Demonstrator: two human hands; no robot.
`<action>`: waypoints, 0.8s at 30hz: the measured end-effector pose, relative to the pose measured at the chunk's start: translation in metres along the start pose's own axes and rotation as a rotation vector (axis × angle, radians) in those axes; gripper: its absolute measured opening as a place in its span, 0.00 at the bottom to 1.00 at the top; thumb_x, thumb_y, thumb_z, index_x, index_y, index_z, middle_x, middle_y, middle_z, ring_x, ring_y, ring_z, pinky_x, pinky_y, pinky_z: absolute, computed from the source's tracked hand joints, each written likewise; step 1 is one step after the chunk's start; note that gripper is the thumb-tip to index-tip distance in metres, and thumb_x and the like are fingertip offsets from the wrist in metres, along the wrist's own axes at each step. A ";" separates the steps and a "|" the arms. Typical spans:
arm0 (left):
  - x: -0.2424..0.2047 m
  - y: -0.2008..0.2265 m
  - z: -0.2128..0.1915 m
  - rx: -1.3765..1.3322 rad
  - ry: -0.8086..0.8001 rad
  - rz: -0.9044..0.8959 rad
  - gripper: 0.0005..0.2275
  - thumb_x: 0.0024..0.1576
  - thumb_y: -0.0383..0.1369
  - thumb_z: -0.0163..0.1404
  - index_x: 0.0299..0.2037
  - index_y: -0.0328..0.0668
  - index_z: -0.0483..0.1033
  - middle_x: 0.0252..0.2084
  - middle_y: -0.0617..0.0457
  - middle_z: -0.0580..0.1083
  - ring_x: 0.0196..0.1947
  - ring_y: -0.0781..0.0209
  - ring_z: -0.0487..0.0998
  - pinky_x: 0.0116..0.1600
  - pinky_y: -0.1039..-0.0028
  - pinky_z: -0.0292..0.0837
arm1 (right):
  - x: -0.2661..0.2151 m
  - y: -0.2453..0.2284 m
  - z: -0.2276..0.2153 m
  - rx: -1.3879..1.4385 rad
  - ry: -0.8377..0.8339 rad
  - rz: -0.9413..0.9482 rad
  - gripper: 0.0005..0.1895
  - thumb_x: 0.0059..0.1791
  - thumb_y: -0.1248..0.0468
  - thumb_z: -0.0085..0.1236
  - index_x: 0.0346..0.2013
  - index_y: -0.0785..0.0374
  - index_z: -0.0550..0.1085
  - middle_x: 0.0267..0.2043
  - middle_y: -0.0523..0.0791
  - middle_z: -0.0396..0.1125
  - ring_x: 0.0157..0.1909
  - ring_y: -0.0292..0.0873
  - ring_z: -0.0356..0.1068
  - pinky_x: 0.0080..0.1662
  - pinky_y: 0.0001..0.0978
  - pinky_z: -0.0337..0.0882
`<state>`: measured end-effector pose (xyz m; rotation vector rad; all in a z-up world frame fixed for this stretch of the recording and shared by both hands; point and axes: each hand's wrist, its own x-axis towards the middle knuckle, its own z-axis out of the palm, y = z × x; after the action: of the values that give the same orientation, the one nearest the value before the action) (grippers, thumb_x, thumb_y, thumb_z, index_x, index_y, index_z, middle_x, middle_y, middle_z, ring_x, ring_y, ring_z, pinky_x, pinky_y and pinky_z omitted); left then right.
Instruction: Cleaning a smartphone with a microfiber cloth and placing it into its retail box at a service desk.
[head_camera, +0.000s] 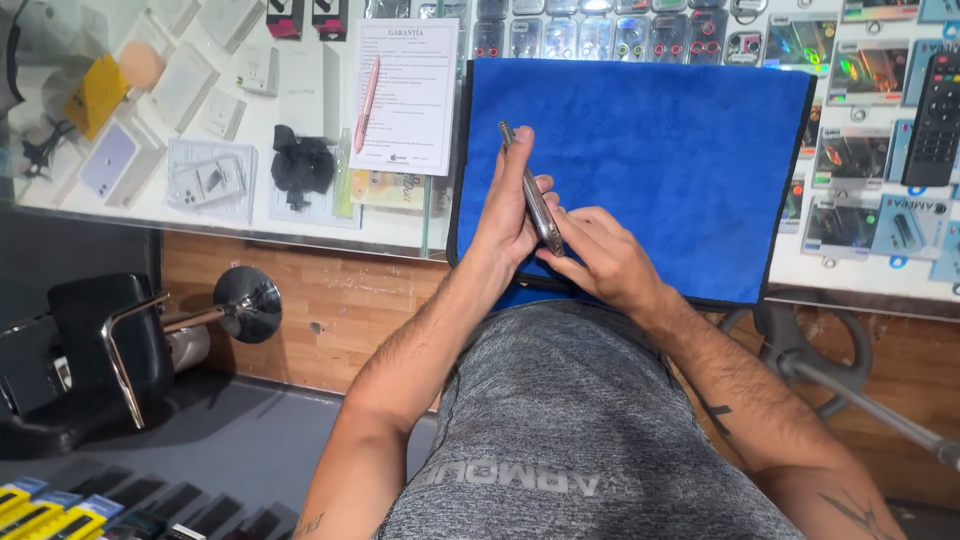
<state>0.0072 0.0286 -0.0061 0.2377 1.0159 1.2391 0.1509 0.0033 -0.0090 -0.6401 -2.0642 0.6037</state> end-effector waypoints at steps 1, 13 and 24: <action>-0.008 0.006 0.005 0.005 -0.004 -0.010 0.38 0.51 0.52 0.48 0.64 0.48 0.36 0.29 0.57 0.54 0.22 0.68 0.60 0.24 0.82 0.62 | 0.003 -0.004 -0.001 -0.005 0.006 0.010 0.24 0.42 0.66 0.61 0.50 0.75 0.69 0.41 0.53 0.69 0.39 0.54 0.69 0.39 0.39 0.71; 0.014 0.011 -0.050 -0.028 -0.164 -0.043 0.34 0.53 0.56 0.45 0.62 0.49 0.42 0.42 0.41 0.68 0.36 0.59 0.76 0.37 0.70 0.79 | 0.031 -0.003 0.026 -0.048 0.126 -0.043 0.15 0.43 0.77 0.52 0.45 0.75 0.72 0.40 0.54 0.70 0.37 0.57 0.69 0.39 0.42 0.70; -0.010 0.013 -0.132 -0.086 -0.417 0.072 0.26 0.59 0.43 0.44 0.62 0.37 0.48 0.46 0.31 0.67 0.38 0.49 0.75 0.41 0.63 0.78 | 0.071 -0.001 0.058 -0.204 0.315 0.090 0.08 0.46 0.81 0.51 0.37 0.74 0.74 0.36 0.56 0.70 0.33 0.58 0.69 0.37 0.46 0.69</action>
<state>-0.0998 -0.0226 -0.0673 0.4484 0.5975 1.2300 0.0671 0.0373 0.0047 -0.8909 -1.8194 0.3191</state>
